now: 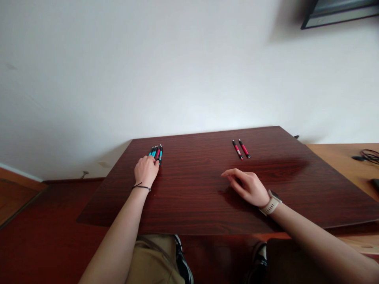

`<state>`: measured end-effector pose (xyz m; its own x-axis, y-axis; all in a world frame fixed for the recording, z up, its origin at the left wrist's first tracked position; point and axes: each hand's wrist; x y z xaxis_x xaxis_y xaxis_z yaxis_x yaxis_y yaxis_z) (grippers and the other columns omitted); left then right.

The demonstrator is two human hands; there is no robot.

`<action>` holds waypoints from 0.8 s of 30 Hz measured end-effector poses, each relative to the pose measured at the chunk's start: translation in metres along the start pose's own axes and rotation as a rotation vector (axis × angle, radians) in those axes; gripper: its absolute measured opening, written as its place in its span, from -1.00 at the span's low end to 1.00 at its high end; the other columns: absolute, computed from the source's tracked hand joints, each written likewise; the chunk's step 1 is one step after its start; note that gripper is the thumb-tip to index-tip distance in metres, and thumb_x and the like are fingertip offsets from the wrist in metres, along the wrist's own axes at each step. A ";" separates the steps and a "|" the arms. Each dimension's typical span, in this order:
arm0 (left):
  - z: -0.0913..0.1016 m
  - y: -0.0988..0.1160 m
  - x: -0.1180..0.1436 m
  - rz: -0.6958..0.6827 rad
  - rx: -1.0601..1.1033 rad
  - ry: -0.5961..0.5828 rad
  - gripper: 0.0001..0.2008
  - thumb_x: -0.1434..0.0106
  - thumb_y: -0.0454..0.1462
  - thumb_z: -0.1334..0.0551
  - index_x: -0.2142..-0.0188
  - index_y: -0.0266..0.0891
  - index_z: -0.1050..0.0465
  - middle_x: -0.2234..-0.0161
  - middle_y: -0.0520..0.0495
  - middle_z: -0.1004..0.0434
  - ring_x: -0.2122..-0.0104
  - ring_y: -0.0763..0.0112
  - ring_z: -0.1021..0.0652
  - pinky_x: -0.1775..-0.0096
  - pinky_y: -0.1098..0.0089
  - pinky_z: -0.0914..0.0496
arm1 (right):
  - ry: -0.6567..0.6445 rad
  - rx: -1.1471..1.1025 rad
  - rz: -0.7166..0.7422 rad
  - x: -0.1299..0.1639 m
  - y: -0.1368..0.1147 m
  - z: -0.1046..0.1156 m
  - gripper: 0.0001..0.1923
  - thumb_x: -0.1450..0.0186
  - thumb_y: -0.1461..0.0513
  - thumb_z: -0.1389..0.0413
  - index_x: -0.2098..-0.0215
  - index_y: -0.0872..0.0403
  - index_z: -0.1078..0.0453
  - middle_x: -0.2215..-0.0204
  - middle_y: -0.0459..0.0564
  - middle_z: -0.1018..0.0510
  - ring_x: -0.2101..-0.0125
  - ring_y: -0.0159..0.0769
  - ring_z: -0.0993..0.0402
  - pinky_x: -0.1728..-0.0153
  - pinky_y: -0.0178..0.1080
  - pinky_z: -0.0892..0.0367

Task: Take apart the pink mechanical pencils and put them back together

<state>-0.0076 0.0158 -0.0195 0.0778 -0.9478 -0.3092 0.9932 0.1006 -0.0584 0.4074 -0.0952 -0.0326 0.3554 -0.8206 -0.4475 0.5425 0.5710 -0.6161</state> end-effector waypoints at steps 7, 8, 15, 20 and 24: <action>-0.001 0.002 -0.001 0.033 -0.006 -0.034 -0.71 -0.47 -0.15 -0.13 0.16 -0.22 -0.61 0.12 -0.30 -0.65 0.10 -0.02 -0.62 0.16 0.18 -0.45 | -0.009 -0.008 0.004 0.001 0.000 0.001 -0.77 -0.55 0.21 -0.03 -0.08 -0.06 -0.47 0.19 -0.06 -0.71 0.36 -0.29 -0.62 0.22 -0.26 -0.42; -0.001 0.001 -0.001 0.044 -0.008 -0.028 -0.71 -0.47 -0.16 -0.14 0.17 -0.23 -0.61 0.13 -0.30 -0.66 0.11 -0.02 -0.62 0.18 0.19 -0.44 | -0.009 -0.008 0.003 0.001 -0.001 0.001 -0.78 -0.55 0.21 -0.03 -0.08 -0.06 -0.47 0.19 -0.06 -0.71 0.37 -0.29 -0.61 0.23 -0.26 -0.41; 0.007 -0.008 -0.004 0.131 0.036 0.146 -0.77 -0.46 -0.21 -0.17 0.23 -0.25 -0.58 0.21 -0.27 -0.63 0.22 0.05 -0.59 0.24 0.22 -0.35 | -0.017 -0.019 -0.018 -0.001 -0.002 0.001 -0.77 -0.55 0.19 -0.03 -0.07 -0.05 -0.48 0.20 -0.05 -0.71 0.39 -0.27 -0.59 0.23 -0.23 -0.39; 0.023 -0.002 -0.002 0.037 0.212 0.335 -0.81 -0.44 -0.24 -0.23 0.31 -0.21 -0.54 0.35 -0.12 -0.51 0.31 0.17 -0.49 0.25 0.24 -0.27 | 0.026 -0.029 -0.082 -0.003 -0.003 0.001 -0.77 -0.55 0.15 -0.03 -0.05 -0.06 -0.50 0.30 -0.08 -0.67 0.49 -0.31 -0.46 0.34 -0.22 -0.34; 0.037 0.022 0.006 -0.075 0.435 0.414 -0.85 -0.41 -0.23 -0.29 0.32 -0.17 -0.54 0.42 -0.01 -0.44 0.37 0.29 -0.45 0.29 0.30 -0.24 | 0.096 -0.120 -0.191 -0.008 -0.001 0.003 -0.75 -0.54 0.07 -0.06 -0.02 -0.05 -0.52 0.40 -0.09 -0.58 0.50 -0.29 -0.39 0.39 -0.21 -0.28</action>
Point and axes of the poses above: each hand's wrist, its own x-axis away from the middle knuckle, its own z-axis out of the back of the hand, y = z × x
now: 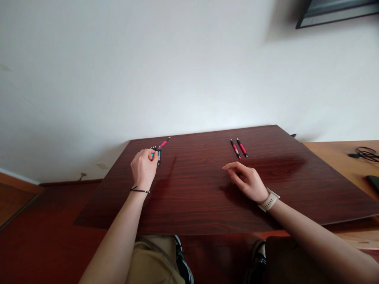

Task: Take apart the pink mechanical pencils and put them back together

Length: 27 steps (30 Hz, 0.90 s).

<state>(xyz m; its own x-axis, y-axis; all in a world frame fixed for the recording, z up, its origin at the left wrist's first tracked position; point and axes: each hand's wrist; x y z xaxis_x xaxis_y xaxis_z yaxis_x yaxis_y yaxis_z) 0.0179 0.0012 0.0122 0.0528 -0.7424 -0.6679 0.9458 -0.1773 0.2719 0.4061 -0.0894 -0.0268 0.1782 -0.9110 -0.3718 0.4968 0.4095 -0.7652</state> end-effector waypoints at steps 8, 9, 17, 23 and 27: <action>-0.006 0.075 0.032 -0.168 0.668 -0.294 -0.86 -0.45 -0.19 -0.30 0.22 -0.17 -0.60 0.41 0.04 -0.44 0.40 0.40 -0.44 0.29 0.38 -0.32 | -0.007 -0.557 -0.292 -0.014 0.013 -0.004 -0.40 -0.42 -0.07 -0.22 -0.31 -0.01 -0.26 0.17 0.03 -0.64 0.29 -0.22 -0.54 0.29 -0.19 -0.42; -0.007 0.081 0.036 -0.168 0.700 -0.317 -0.86 -0.45 -0.19 -0.29 0.21 -0.17 -0.60 0.41 0.04 -0.44 0.40 0.41 -0.43 0.30 0.38 -0.31 | -0.015 -0.593 -0.306 -0.015 0.012 -0.003 -0.39 -0.41 -0.06 -0.23 -0.31 -0.01 -0.27 0.14 0.05 -0.65 0.27 -0.22 -0.55 0.27 -0.19 -0.42; -0.025 0.092 0.047 -0.093 0.720 -0.417 -0.84 -0.44 -0.19 -0.30 0.25 -0.17 -0.60 0.43 0.05 -0.46 0.42 0.41 -0.43 0.31 0.38 -0.31 | -0.030 -0.326 -0.234 -0.012 0.017 -0.003 -0.59 -0.40 -0.01 -0.25 -0.13 -0.02 -0.48 0.13 0.03 -0.63 0.28 -0.21 -0.53 0.22 -0.14 -0.45; -0.032 0.090 0.050 0.122 0.904 -0.473 -0.82 -0.38 -0.13 -0.35 0.21 -0.19 -0.60 0.33 -0.04 -0.61 0.35 0.34 -0.58 0.30 0.37 -0.46 | 0.016 0.098 -0.062 -0.011 0.033 -0.007 -0.60 -0.38 0.12 -0.27 -0.17 -0.06 -0.52 0.00 0.08 -0.57 0.09 -0.08 -0.51 -0.05 0.01 -0.43; -0.034 0.095 0.054 0.256 1.062 -0.548 -0.74 -0.34 -0.06 -0.39 0.19 -0.21 -0.58 0.24 -0.13 -0.68 0.20 0.19 -0.70 0.24 0.31 -0.60 | -0.030 0.146 0.006 -0.011 0.035 -0.008 -0.73 -0.40 0.16 -0.25 -0.06 -0.08 -0.59 -0.02 0.08 -0.59 -0.06 0.01 -0.48 -0.18 0.10 -0.36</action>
Point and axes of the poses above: each hand's wrist, its own x-axis away from the middle knuckle, its own z-axis out of the back of the hand, y = z × x
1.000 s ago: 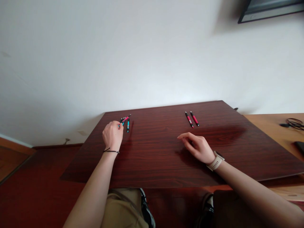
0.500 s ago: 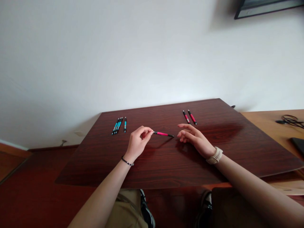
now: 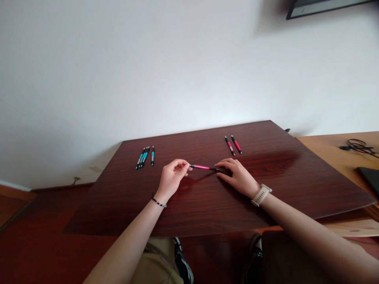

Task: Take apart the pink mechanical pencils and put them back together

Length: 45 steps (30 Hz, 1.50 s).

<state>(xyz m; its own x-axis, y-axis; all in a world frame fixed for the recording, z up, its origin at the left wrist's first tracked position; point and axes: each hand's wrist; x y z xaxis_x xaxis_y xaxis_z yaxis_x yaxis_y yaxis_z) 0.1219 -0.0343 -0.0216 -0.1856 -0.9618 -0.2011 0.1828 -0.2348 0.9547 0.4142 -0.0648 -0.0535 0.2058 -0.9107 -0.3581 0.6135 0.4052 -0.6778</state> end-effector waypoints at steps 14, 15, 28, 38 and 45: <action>-0.002 -0.009 -0.002 0.120 0.157 -0.051 -0.69 -0.39 -0.02 -0.34 0.15 -0.21 -0.45 0.23 -0.15 -0.71 0.15 0.17 -0.74 0.15 0.31 -0.53 | 0.037 -0.328 -0.169 -0.002 -0.018 0.008 -0.71 -0.47 -0.02 -0.18 0.08 0.01 -0.52 0.23 -0.01 -0.68 0.24 -0.18 -0.58 0.15 -0.17 -0.41; -0.002 -0.009 -0.002 0.120 0.155 -0.061 -0.69 -0.40 -0.02 -0.33 0.15 -0.21 -0.45 0.23 -0.15 -0.72 0.16 0.17 -0.74 0.16 0.31 -0.53 | 0.038 -0.337 -0.181 -0.003 -0.019 0.008 -0.70 -0.48 -0.03 -0.16 0.12 0.02 -0.52 0.26 -0.02 -0.68 0.27 -0.19 -0.57 0.18 -0.18 -0.40; -0.001 -0.008 -0.002 0.058 0.097 -0.072 -0.73 -0.34 -0.07 -0.39 0.16 -0.21 -0.56 0.28 -0.13 -0.71 0.23 0.23 -0.71 0.14 0.27 -0.53 | -0.073 -0.413 -0.258 -0.004 -0.021 0.011 -0.32 -0.51 -0.23 0.03 0.52 0.03 -0.43 0.63 -0.08 -0.48 0.55 -0.30 -0.39 0.39 -0.22 -0.29; -0.002 -0.011 -0.003 0.115 0.170 -0.016 -0.73 -0.29 -0.10 -0.44 0.18 -0.25 -0.61 0.31 -0.15 -0.73 0.24 0.20 -0.73 0.13 0.26 -0.54 | -0.069 -0.400 -0.206 -0.004 -0.018 0.009 -0.42 -0.50 -0.20 -0.03 0.40 0.03 -0.51 0.51 -0.02 -0.59 0.47 -0.26 -0.42 0.38 -0.21 -0.33; -0.001 -0.012 -0.003 0.128 0.181 0.000 -0.72 -0.28 -0.08 -0.45 0.18 -0.25 -0.62 0.31 -0.15 -0.73 0.27 0.23 -0.72 0.16 0.27 -0.54 | 0.018 -0.427 -0.158 -0.003 -0.018 0.007 -0.64 -0.38 -0.08 -0.27 0.10 0.03 -0.52 0.33 -0.02 -0.67 0.31 -0.19 -0.58 0.23 -0.19 -0.44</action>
Point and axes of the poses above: each hand's wrist, its own x-axis away from the middle knuckle, its own z-axis out of the back of the hand, y = z × x
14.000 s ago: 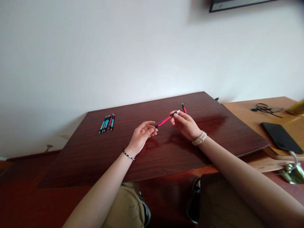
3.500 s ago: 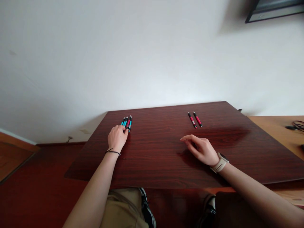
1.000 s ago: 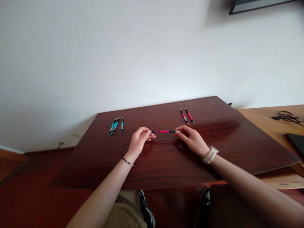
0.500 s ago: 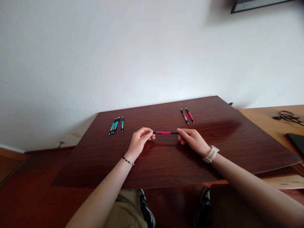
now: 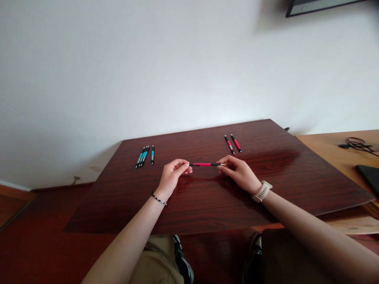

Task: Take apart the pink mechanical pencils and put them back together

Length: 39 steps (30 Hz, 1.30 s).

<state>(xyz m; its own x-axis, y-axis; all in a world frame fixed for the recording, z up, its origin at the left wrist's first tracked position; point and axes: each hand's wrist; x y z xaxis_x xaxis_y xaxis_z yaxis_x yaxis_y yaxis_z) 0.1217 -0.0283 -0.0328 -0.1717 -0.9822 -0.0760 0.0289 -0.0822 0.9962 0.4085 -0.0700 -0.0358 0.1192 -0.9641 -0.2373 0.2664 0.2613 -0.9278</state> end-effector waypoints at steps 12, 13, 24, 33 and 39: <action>-0.002 0.003 -0.001 -0.061 -0.048 0.012 -0.73 -0.33 -0.07 -0.40 0.21 -0.23 -0.57 0.35 -0.07 -0.65 0.33 0.33 -0.63 0.23 0.33 -0.46 | -0.017 0.031 -0.053 0.001 -0.004 0.000 -0.67 -0.43 -0.05 -0.21 0.11 0.03 -0.56 0.38 -0.04 -0.65 0.37 -0.22 -0.53 0.31 -0.21 -0.38; -0.002 0.003 -0.001 -0.063 -0.053 0.013 -0.73 -0.33 -0.06 -0.39 0.21 -0.23 -0.56 0.36 -0.07 -0.64 0.34 0.33 -0.62 0.23 0.34 -0.45 | -0.019 0.028 -0.053 0.001 -0.004 0.000 -0.67 -0.44 -0.05 -0.20 0.12 0.03 -0.56 0.38 -0.04 -0.65 0.37 -0.22 -0.52 0.32 -0.21 -0.37; -0.006 0.002 -0.001 -0.093 -0.142 0.000 -0.62 -0.42 0.01 -0.30 0.40 -0.20 -0.39 0.51 0.06 -0.36 0.50 0.47 -0.38 0.40 0.42 -0.30 | -0.024 0.035 -0.050 0.002 -0.003 0.000 -0.68 -0.44 -0.03 -0.21 0.09 0.03 -0.58 0.38 -0.06 -0.65 0.36 -0.23 -0.53 0.30 -0.22 -0.36; -0.003 -0.012 -0.004 -0.065 -0.208 0.015 -0.48 -0.46 0.06 -0.19 0.50 -0.15 -0.10 0.56 0.11 -0.06 0.57 0.49 -0.15 0.52 0.40 -0.05 | -0.039 0.049 -0.034 0.002 -0.004 -0.002 -0.69 -0.44 -0.02 -0.21 0.08 0.03 -0.59 0.36 -0.04 -0.67 0.35 -0.22 -0.55 0.29 -0.22 -0.37; -0.006 -0.009 -0.003 -0.001 -0.162 0.042 -0.41 -0.42 0.12 -0.23 0.54 -0.13 -0.03 0.58 0.12 -0.02 0.60 0.51 -0.09 0.54 0.37 0.04 | -0.040 0.058 -0.037 0.003 -0.005 -0.001 -0.69 -0.43 -0.02 -0.22 0.08 0.03 -0.59 0.37 -0.05 -0.67 0.35 -0.22 -0.55 0.29 -0.22 -0.37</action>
<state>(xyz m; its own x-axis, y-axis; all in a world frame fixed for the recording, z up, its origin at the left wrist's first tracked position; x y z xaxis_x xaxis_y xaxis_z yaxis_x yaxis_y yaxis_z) 0.1276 -0.0254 -0.0416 -0.1309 -0.9880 -0.0822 0.1879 -0.1061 0.9764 0.4066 -0.0738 -0.0323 0.1466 -0.9706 -0.1907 0.3262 0.2295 -0.9170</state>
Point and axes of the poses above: each hand's wrist, its own x-axis away from the middle knuckle, its own z-axis out of the back of the hand, y = z × x
